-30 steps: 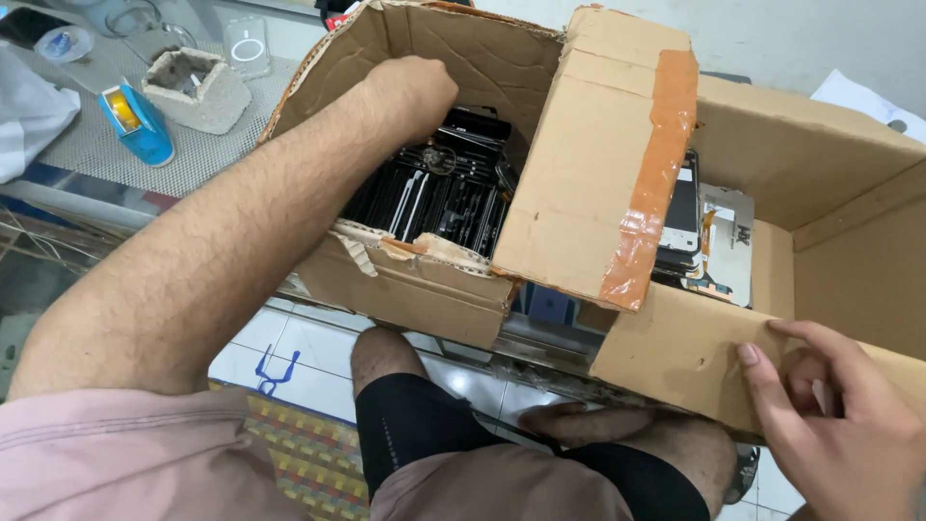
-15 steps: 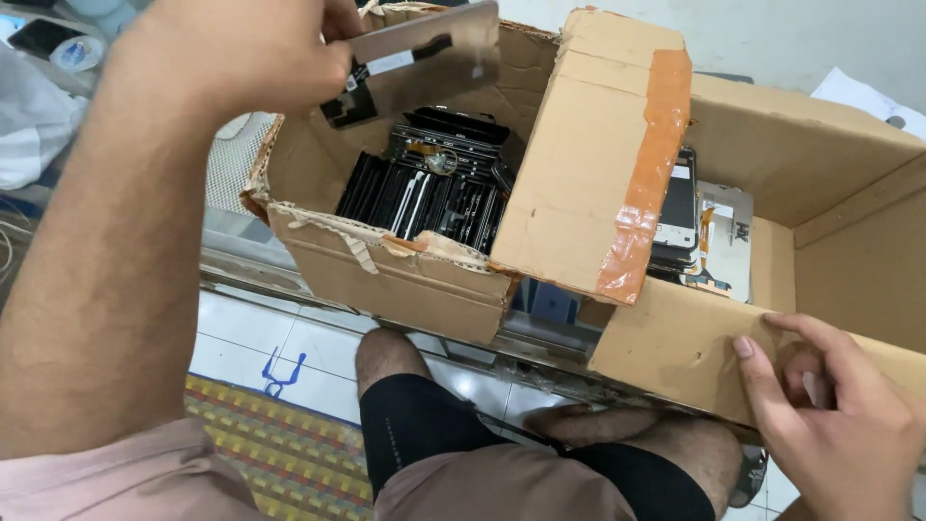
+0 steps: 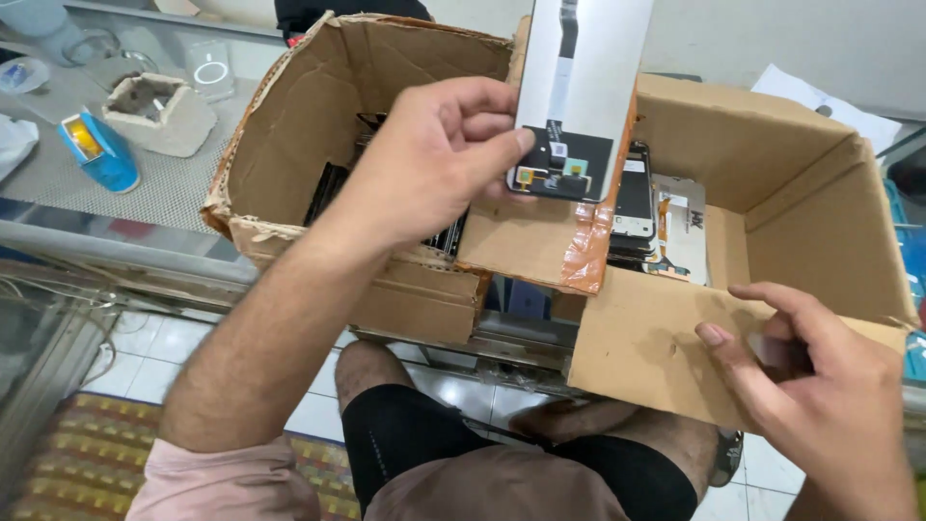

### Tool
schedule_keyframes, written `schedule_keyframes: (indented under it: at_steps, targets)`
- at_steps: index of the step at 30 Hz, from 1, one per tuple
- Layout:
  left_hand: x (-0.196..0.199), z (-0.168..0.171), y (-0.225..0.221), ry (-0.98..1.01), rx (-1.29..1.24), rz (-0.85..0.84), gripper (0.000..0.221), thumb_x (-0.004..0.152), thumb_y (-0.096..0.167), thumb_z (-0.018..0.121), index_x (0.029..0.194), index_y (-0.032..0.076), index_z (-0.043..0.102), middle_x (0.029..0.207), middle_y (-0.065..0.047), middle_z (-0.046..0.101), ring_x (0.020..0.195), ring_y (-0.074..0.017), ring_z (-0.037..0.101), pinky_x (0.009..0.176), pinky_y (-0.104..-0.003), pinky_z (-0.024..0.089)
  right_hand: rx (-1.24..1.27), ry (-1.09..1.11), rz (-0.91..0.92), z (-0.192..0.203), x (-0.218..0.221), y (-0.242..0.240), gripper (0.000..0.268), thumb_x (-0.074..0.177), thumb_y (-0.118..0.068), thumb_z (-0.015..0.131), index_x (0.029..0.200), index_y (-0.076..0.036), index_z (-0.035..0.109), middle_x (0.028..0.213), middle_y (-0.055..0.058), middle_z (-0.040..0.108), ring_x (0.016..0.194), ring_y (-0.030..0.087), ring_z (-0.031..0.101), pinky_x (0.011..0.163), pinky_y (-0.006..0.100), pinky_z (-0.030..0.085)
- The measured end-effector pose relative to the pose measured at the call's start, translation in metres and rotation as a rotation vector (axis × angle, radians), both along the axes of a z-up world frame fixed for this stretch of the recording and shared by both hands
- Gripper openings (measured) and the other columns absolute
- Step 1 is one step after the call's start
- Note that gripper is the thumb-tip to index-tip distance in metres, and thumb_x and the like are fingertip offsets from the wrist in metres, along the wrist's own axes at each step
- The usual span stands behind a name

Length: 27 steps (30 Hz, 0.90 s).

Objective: The person is separating smartphone screen components and sorting them from a box of parts.

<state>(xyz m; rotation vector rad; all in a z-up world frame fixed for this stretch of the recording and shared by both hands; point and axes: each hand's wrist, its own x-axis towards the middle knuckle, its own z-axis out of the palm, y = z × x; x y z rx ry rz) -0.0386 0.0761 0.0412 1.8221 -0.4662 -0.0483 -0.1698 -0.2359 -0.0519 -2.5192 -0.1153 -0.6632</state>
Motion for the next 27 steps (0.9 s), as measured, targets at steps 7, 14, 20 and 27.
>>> schedule_keyframes:
  at_steps: [7, 14, 20, 27]
  targets:
    - [-0.001, -0.016, -0.04, 0.13, -0.259, -0.139, 0.026, 0.098, 0.008, 0.059, 0.124, 0.005, 0.057, 0.093, -0.005, 0.082, 0.081, -0.0099, 0.077, 0.078, -0.033, 0.076, -0.206, -0.06, 0.04, 0.041, 0.019, -0.003, 0.039, 0.098, -0.021, 0.084, 0.13, -0.003, 0.074, 0.078, 0.005, 0.063, 0.072, 0.013, 0.061, 0.073, 0.028, 0.049]
    - [-0.002, -0.03, -0.045, 0.128, -0.277, -0.169, 0.024, 0.099, 0.005, 0.058, 0.123, 0.004, 0.055, 0.093, -0.008, 0.082, 0.09, -0.0177, 0.08, 0.079, -0.035, 0.076, -0.445, -0.185, 0.341, 0.052, 0.075, 0.011, 0.064, 0.086, -0.005, 0.071, 0.149, -0.011, 0.065, 0.083, 0.003, 0.065, 0.071, 0.017, 0.061, 0.067, 0.034, 0.049]
    - [-0.005, -0.038, -0.045, -0.01, -0.28, -0.191, 0.026, 0.1, 0.004, 0.054, 0.126, 0.005, 0.052, 0.105, -0.014, 0.08, 0.09, -0.018, 0.081, 0.08, -0.033, 0.075, -0.048, 0.026, 0.534, 0.074, 0.085, 0.054, 0.072, 0.09, -0.012, 0.078, 0.155, -0.007, 0.046, 0.066, -0.002, 0.043, 0.058, 0.01, 0.037, 0.059, 0.025, 0.034]
    - [-0.011, -0.036, -0.044, -0.124, -0.168, -0.175, 0.024, 0.098, 0.007, 0.056, 0.122, 0.007, 0.052, 0.107, -0.013, 0.081, 0.086, -0.0142, 0.082, 0.08, -0.03, 0.075, 0.126, 0.09, 0.497, 0.099, 0.085, 0.069, 0.091, 0.095, -0.004, 0.075, 0.164, -0.014, 0.016, 0.058, -0.002, 0.033, 0.05, 0.008, 0.032, 0.05, 0.023, 0.027]
